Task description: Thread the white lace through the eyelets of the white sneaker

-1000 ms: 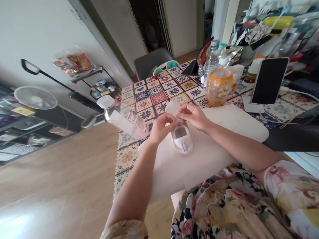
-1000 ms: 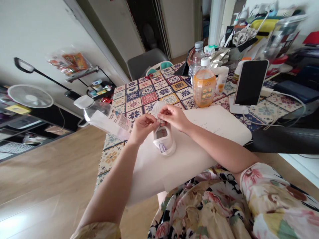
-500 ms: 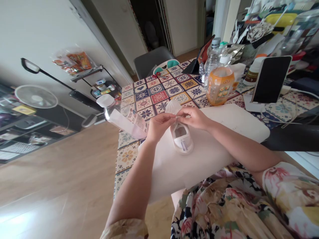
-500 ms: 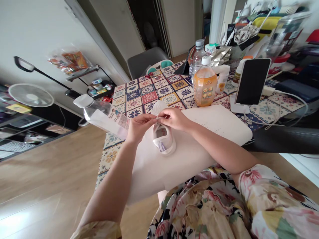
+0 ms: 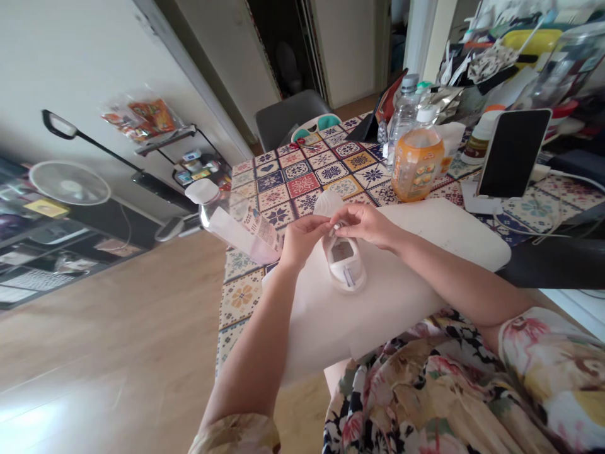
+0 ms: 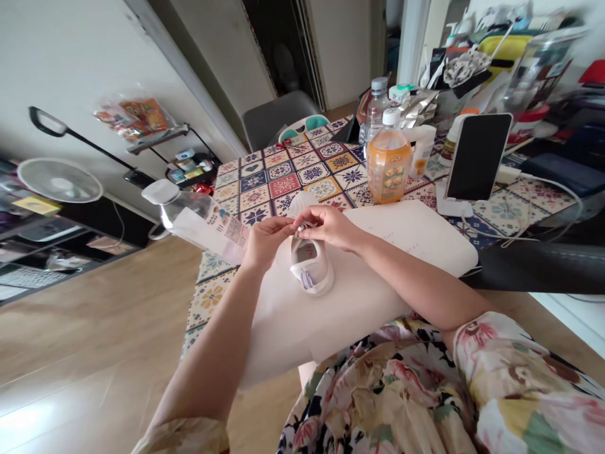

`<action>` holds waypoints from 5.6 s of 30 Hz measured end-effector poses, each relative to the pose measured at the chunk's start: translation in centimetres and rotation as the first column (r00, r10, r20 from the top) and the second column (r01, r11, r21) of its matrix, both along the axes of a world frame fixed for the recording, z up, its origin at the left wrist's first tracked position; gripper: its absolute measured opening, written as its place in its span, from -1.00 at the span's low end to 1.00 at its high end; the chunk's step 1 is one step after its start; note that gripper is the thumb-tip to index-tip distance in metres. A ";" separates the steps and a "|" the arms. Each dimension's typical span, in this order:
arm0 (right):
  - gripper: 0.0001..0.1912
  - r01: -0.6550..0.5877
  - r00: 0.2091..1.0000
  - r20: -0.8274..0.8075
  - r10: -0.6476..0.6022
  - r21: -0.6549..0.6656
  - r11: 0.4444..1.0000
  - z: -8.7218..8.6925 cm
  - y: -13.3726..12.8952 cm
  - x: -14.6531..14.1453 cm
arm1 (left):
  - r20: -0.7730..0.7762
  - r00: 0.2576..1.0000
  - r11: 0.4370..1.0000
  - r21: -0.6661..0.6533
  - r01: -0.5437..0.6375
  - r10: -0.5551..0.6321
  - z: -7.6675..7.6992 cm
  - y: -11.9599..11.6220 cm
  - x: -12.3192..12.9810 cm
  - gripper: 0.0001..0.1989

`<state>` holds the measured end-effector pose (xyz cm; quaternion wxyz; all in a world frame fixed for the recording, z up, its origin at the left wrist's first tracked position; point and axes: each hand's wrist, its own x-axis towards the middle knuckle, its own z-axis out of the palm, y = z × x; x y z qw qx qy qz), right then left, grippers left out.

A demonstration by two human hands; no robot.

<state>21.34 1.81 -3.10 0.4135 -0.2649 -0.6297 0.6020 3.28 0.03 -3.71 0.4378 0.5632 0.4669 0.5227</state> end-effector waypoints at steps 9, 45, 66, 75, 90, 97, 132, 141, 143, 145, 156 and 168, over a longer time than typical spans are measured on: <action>-0.76 0.052 0.988 0.102 -0.119 0.508 0.860 0.9 0.2 0.8 | 0.010 1.000 0.999 -0.035 0.005 -0.004 -0.7 0.9 -0.4 -0.78; -0.82 -0.180 0.930 0.368 -0.021 0.501 0.846 1.5 0.3 2.2 | -0.550 0.803 0.881 0.232 0.412 -0.230 2.0 -0.1 -2.3 -0.70; -0.93 -0.209 0.935 0.354 -0.018 0.593 0.778 1.1 0.7 2.1 | -0.216 0.914 0.929 0.065 0.364 -0.343 -0.3 0.1 -1.1 -0.81; -0.89 -0.249 0.930 0.367 0.039 0.546 0.800 0.3 1.6 1.8 | -0.007 0.915 0.915 0.023 0.403 -0.403 -0.3 0.1 -1.0 -0.67; -0.60 -0.110 0.913 -0.397 0.091 -0.025 0.994 1.2 2.3 2.5 | 0.200 0.971 0.980 0.176 0.094 -0.129 0.9 0.5 -2.3 -0.49; -0.67 0.207 0.866 -0.461 -0.195 -0.025 0.978 1.2 3.7 3.8 | 0.302 0.953 0.931 0.355 -0.080 -0.034 1.9 -0.2 -3.3 -0.55; -0.90 -0.022 0.997 0.077 -0.009 0.403 0.915 0.2 0.2 1.0 | -0.013 1.000 0.969 0.245 -0.021 0.025 0.6 -1.5 0.9 -0.78; -0.85 0.109 0.984 0.047 -0.172 0.606 0.788 -0.7 -0.4 0.7 | 0.145 0.989 0.999 0.023 -0.041 0.037 1.2 -1.6 2.0 -0.72; -0.87 0.126 0.982 0.020 -0.189 0.673 0.729 -0.6 -0.5 0.7 | 0.168 0.985 0.999 -0.012 -0.039 0.041 1.1 -1.4 2.0 -0.71; -0.83 0.133 0.985 -0.009 -0.170 0.659 0.740 -0.4 -0.3 0.8 | 0.195 0.980 0.998 -0.043 -0.034 0.042 0.9 -1.2 1.8 -0.72; -0.64 -0.054 0.860 -0.510 0.024 -0.044 0.998 1.5 1.2 2.0 | 0.710 0.698 0.995 -0.100 -0.028 0.092 2.1 0.1 -0.1 -0.79; -0.70 -0.514 0.843 -0.021 0.537 -0.321 0.795 1.9 2.5 4.8 | -0.128 0.870 0.866 -0.239 0.438 -0.476 1.6 0.2 -4.1 -0.71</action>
